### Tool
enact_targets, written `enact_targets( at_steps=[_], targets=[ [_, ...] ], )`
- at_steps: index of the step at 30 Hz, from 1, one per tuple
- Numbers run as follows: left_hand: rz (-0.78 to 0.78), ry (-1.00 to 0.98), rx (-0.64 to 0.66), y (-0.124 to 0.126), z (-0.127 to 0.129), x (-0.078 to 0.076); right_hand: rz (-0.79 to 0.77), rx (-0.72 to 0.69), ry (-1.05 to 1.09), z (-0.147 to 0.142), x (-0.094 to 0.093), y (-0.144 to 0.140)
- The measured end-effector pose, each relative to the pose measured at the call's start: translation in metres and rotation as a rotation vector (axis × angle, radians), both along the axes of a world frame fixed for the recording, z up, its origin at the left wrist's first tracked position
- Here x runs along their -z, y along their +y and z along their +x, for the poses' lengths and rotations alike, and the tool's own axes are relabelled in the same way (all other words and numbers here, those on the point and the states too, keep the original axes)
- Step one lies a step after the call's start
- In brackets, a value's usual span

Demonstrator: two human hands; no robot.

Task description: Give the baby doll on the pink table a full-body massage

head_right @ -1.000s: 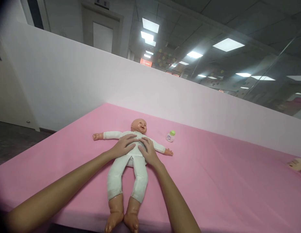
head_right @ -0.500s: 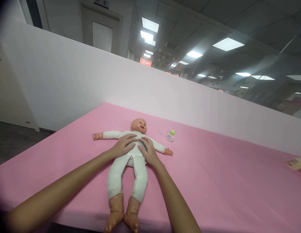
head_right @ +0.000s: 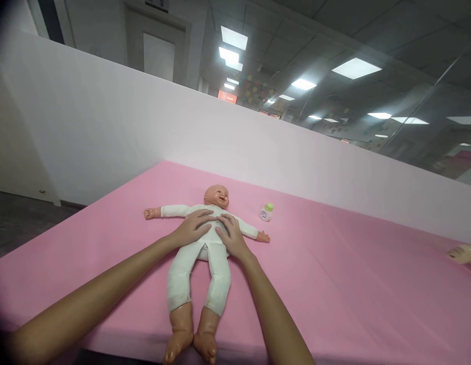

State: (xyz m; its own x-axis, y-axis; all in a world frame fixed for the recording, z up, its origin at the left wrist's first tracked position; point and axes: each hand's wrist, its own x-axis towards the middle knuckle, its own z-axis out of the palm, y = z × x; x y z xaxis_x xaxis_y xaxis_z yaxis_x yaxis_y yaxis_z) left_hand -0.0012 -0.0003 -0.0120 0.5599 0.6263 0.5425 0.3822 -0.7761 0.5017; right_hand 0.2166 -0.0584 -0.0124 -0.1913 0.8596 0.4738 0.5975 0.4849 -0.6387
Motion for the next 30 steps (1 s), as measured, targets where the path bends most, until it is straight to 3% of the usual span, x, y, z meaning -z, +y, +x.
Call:
enact_targets(
  at_steps=[30],
  targets=[
    [-0.019, -0.004, 0.007, -0.0031, -0.0006, -0.0033, -0.001, -0.006, -0.004, 0.0004, -0.0005, -0.0009]
  ],
)
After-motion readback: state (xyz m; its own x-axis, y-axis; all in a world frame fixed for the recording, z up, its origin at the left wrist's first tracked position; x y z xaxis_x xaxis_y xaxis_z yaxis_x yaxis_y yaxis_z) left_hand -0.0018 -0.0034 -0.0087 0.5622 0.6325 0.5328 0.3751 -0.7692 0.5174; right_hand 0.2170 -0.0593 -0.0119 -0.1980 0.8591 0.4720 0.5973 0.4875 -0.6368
